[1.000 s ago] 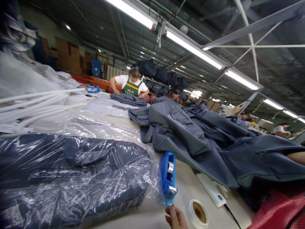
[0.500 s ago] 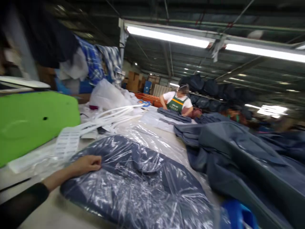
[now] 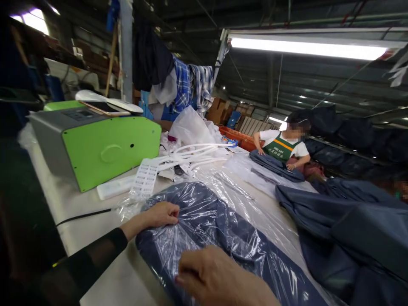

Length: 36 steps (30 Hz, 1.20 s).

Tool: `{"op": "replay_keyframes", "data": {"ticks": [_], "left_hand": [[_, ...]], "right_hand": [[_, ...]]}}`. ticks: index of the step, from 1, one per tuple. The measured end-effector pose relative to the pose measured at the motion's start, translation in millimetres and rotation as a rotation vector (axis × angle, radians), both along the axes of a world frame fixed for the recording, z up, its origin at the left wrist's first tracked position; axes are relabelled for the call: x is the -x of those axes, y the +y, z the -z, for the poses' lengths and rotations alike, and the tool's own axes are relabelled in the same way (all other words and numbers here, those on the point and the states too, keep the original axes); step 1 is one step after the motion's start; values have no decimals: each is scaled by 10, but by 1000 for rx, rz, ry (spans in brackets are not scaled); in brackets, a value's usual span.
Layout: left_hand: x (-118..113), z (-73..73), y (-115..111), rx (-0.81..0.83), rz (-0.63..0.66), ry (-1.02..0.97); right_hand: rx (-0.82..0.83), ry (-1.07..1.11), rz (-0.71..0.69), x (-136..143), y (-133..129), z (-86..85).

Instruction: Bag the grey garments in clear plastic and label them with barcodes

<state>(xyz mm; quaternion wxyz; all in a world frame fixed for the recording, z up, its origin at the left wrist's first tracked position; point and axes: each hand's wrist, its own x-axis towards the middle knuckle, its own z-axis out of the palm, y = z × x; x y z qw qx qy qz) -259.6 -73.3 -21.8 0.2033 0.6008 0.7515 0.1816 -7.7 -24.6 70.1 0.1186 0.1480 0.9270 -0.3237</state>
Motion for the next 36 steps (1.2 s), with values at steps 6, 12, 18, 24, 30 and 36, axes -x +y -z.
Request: {"op": "replay_keyframes", "data": {"ticks": [6, 12, 18, 24, 30, 36], "left_hand": [[9, 61, -27, -66, 28, -23], [23, 131, -41, -114, 33, -64], [29, 147, -22, -100, 12, -79], [9, 123, -18, -58, 9, -37], [-15, 159, -9, -56, 13, 10], [-21, 156, -24, -88, 18, 48]], "right_hand": [[-145, 0, -161, 934, 441, 126], [11, -49, -247, 956, 485, -12], [-4, -123, -255, 1222, 662, 233], [-182, -138, -146, 1385, 865, 659], [-295, -207, 66, 1425, 783, 773], [-553, -129, 345, 1290, 834, 774]]}}
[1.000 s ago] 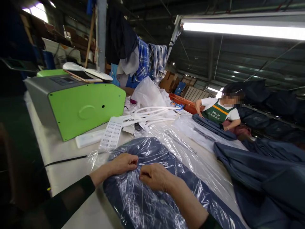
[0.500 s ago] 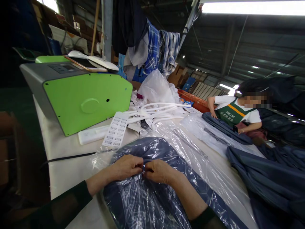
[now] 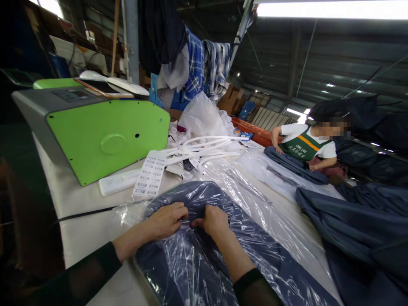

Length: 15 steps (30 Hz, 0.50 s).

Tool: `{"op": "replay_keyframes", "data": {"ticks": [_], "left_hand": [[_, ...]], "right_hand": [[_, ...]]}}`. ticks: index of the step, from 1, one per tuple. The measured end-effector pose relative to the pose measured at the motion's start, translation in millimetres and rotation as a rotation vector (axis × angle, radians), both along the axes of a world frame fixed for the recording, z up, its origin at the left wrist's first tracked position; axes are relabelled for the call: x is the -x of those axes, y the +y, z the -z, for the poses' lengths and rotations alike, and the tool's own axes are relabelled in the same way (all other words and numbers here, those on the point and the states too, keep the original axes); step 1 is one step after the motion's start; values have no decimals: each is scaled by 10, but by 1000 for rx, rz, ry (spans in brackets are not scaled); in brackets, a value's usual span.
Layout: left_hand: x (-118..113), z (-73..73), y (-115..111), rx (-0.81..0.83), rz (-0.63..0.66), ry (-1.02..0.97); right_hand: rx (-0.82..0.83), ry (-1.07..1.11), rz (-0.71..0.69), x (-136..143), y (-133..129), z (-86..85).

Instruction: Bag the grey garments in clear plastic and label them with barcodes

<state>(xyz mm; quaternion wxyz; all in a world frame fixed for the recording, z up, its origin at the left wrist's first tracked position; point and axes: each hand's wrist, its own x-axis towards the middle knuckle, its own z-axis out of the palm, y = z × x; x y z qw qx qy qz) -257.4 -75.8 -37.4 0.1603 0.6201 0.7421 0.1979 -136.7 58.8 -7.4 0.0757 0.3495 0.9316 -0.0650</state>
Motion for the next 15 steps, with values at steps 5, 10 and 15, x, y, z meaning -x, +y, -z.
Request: {"op": "replay_keyframes", "data": {"ticks": [5, 10, 15], "left_hand": [[14, 35, 7, -25, -12, 4], [30, 63, 19, -43, -23, -5], [46, 49, 37, -52, -26, -18]], "right_hand": [[-136, 175, -58, -269, -400, 5], [-241, 441, -252, -392, -1165, 577], [-354, 680, -249, -526, -1515, 948]]}}
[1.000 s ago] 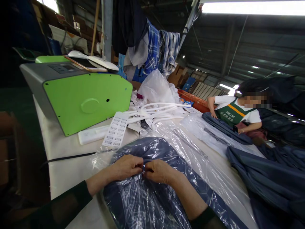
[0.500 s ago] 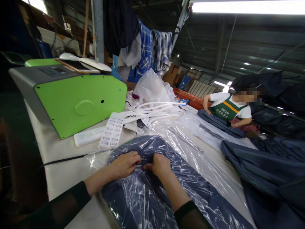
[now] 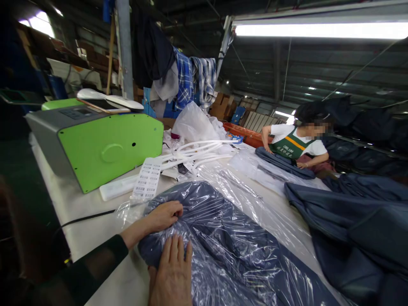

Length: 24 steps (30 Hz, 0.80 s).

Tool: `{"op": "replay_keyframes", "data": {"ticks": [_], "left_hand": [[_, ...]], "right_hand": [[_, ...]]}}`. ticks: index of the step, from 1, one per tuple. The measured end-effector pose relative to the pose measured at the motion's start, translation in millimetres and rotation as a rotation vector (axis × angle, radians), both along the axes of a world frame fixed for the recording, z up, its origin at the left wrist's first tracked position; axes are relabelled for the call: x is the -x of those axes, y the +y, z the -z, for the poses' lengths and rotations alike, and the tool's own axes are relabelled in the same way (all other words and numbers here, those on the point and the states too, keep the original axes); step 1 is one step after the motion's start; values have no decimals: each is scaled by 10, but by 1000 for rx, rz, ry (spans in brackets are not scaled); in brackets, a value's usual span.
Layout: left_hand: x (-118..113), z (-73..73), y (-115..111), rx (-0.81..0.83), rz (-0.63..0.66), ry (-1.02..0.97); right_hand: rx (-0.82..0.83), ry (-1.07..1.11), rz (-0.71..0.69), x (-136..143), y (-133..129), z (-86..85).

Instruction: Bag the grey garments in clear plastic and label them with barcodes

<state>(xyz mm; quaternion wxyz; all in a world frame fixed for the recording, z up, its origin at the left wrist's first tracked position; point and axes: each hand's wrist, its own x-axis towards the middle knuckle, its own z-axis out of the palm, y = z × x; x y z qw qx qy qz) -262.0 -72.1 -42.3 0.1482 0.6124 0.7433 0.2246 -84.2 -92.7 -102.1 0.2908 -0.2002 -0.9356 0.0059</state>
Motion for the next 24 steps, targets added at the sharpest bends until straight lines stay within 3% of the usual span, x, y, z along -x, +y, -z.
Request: {"op": "replay_keyframes", "data": {"ticks": [5, 9, 12, 15, 20, 24], "left_hand": [[31, -5, 19, -16, 6, -29], [37, -37, 20, -14, 19, -42], [30, -107, 8, 1, 44, -37], [35, -218, -16, 44, 100, -36], [68, -426, -56, 186, 231, 8], [73, -530, -94, 244, 238, 95]], "right_hand": [[60, 29, -132, -352, 43, -200], [201, -19, 32, -374, 259, -460], [522, -58, 217, -206, 429, -584], [717, -86, 273, -57, 546, -615], [702, -87, 304, -4, 584, -547], [700, -112, 285, -10, 558, -519]]}}
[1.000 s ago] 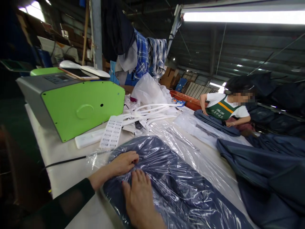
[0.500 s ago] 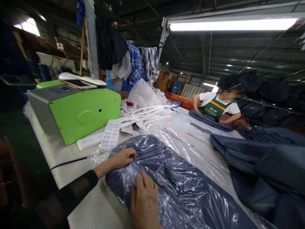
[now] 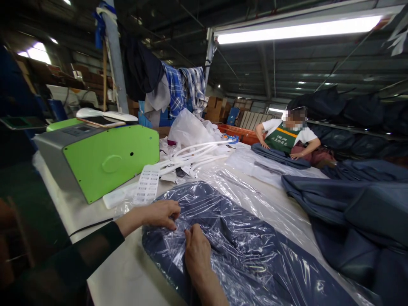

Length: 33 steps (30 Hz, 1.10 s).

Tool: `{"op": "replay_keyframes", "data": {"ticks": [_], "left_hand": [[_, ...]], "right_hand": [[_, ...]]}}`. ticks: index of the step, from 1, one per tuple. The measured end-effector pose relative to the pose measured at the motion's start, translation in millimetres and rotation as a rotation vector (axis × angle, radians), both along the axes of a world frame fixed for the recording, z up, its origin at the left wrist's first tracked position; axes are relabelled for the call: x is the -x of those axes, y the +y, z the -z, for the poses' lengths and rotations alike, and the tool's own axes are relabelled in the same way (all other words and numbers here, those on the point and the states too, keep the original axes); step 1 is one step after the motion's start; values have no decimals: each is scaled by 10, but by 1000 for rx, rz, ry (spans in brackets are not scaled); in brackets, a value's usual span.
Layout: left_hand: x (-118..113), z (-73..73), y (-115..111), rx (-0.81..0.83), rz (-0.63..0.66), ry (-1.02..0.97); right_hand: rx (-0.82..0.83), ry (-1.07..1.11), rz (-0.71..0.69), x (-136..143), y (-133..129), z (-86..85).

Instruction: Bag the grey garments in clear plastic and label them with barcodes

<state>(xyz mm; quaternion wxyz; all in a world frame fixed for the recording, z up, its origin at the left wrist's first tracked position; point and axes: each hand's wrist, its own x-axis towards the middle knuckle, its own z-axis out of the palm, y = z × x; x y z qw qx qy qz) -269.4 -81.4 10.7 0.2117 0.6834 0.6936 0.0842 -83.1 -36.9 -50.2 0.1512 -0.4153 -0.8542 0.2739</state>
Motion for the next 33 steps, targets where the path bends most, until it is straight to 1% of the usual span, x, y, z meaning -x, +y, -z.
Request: {"op": "replay_keyframes", "data": {"ticks": [4, 7, 10, 14, 16, 18, 21, 23, 27, 30, 33], "left_hand": [[42, -31, -41, 17, 7, 3], [74, -9, -33, 26, -12, 0], [45, 56, -9, 10, -89, 40], [-49, 176, -27, -43, -210, 119], [-80, 227, -59, -71, -229, 147], [-94, 260, -92, -95, -224, 169], [-98, 264, -130, -127, -204, 207], [-95, 240, -140, -128, -196, 243], [-80, 195, -112, -97, -214, 314], [-81, 215, -57, -77, -237, 361], [-133, 236, -8, -84, -232, 416]], "right_hand": [[5, -16, -19, 24, -19, 30], [40, -5, -12, 32, 2, 60], [120, 40, -35, -1, 112, 32], [212, 48, -134, -89, 298, -92], [178, 28, -143, -115, 319, -133], [76, 12, -109, -119, 272, -130], [-87, -17, -83, -99, 147, -61], [-134, -55, -84, -85, 88, -19], [-134, -133, -62, -56, 93, -30], [-110, -198, -36, -19, 134, -74], [-113, -259, -9, 30, 139, -92]]}}
